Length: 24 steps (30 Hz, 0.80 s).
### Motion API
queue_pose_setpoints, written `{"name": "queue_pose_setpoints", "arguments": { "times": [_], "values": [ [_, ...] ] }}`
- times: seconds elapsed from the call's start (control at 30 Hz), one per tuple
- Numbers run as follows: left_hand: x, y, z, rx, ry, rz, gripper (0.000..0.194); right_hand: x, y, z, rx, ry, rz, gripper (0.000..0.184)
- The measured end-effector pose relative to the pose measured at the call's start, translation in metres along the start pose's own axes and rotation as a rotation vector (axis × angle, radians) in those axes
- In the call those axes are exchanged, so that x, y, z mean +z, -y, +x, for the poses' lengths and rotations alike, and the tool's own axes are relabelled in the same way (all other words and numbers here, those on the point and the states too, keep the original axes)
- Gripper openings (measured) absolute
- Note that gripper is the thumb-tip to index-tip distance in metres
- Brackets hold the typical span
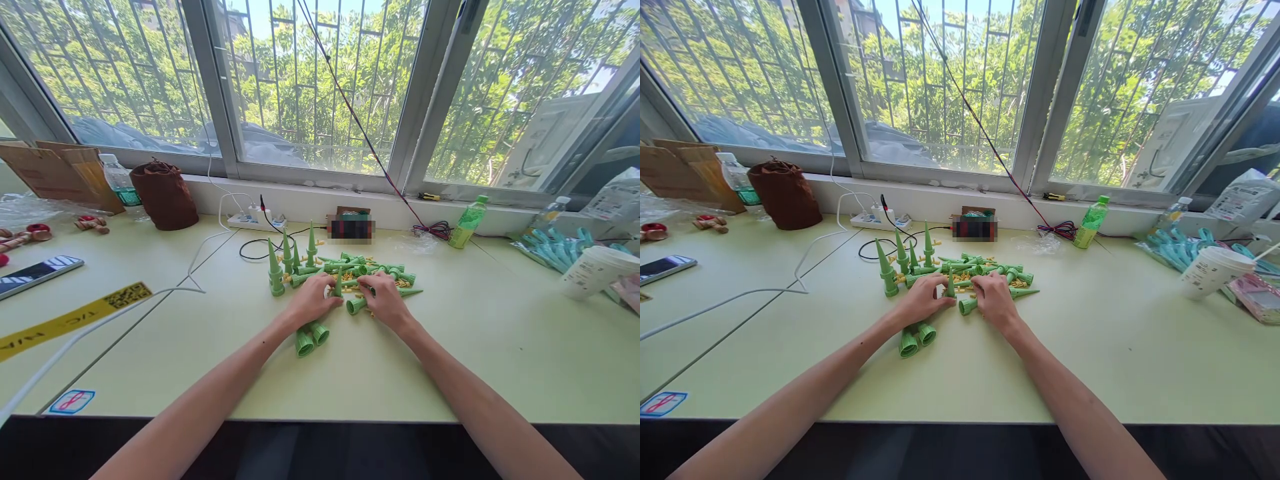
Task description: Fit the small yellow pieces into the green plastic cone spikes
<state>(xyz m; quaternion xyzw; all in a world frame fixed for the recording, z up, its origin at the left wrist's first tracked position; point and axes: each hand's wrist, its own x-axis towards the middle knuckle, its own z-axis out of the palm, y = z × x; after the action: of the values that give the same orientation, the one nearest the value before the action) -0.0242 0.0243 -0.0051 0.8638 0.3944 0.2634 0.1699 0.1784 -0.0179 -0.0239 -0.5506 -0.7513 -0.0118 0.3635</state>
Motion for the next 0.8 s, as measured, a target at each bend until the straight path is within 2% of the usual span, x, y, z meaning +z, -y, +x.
{"name": "queue_pose_setpoints", "arguments": {
  "times": [0.13, 0.27, 0.43, 0.63, 0.8],
  "values": [
    [-0.013, 0.004, 0.002, 0.054, 0.022, -0.043, 0.045, -0.002, 0.003, 0.000, 0.004, -0.020, 0.025, 0.019],
    [-0.019, 0.011, 0.005, 0.042, -0.046, -0.026, 0.034, -0.002, 0.004, 0.000, 0.008, -0.039, 0.037, 0.020],
    [-0.013, 0.014, 0.007, 0.047, -0.142, 0.031, 0.021, 0.000, 0.003, 0.000, 0.008, -0.039, 0.034, 0.022],
    [-0.006, 0.018, 0.007, 0.062, -0.077, 0.180, 0.033, 0.001, 0.003, 0.000, -0.008, -0.047, 0.047, 0.024],
    [-0.009, 0.018, 0.011, 0.060, -0.016, 0.338, 0.035, 0.003, 0.005, 0.000, -0.003, -0.044, 0.044, 0.025]
  ]
}}
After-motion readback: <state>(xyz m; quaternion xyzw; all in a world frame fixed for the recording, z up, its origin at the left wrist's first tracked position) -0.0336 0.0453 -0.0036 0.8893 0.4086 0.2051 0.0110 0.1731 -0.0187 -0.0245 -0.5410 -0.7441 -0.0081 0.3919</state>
